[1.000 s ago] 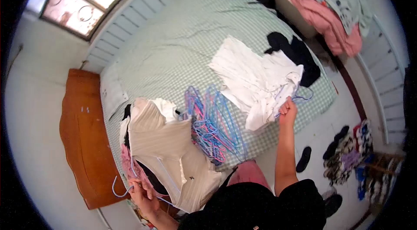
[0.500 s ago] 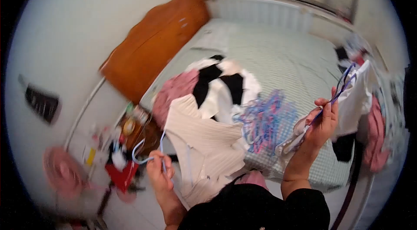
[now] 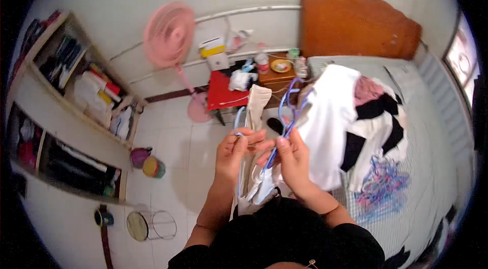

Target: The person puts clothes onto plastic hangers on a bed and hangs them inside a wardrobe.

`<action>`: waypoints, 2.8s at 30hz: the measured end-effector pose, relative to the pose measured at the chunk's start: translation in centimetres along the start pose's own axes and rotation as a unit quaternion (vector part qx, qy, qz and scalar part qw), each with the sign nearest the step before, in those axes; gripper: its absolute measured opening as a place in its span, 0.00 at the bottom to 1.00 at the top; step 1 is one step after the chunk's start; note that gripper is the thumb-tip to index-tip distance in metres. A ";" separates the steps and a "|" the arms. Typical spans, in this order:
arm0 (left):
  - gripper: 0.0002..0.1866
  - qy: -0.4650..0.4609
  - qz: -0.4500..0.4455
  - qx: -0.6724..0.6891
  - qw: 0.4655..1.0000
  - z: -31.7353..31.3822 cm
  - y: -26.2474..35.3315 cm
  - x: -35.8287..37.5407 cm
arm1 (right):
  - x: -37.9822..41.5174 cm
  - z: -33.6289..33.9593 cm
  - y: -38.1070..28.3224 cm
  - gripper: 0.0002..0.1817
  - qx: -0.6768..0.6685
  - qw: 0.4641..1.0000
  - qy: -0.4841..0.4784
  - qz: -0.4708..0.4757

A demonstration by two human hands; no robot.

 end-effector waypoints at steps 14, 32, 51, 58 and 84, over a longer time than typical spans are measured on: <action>0.26 0.256 -0.058 -0.229 0.937 14.2 5.0 -1.2 | -10.5 -12.0 13.6 0.08 0.249 0.932 -0.265 0.005; 0.09 0.590 -0.100 -0.266 0.756 37.7 12.9 -10.8 | -27.6 -29.3 28.3 0.17 0.183 0.793 -0.557 -0.162; 0.05 0.498 -0.196 -0.353 0.767 70.2 31.3 -18.5 | -42.8 -59.4 43.3 0.11 0.180 0.871 -0.406 -0.211; 0.07 0.514 -0.155 -0.345 0.770 81.9 34.3 -21.3 | -50.1 -67.3 52.8 0.09 0.154 0.829 -0.467 -0.268; 0.11 0.612 -0.223 -0.219 0.727 123.0 51.1 -37.4 | -77.3 -102.0 74.8 0.09 0.124 0.744 -0.590 -0.289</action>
Point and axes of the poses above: each hand's wrist, its own x-axis away from the middle knuckle, its own z-axis out of the back of the hand, y = z × x, the point moved 2 cm from there along -x, towards the middle knuckle, and after that the axes turned 4 degrees about -z, right-handed, at the moved point
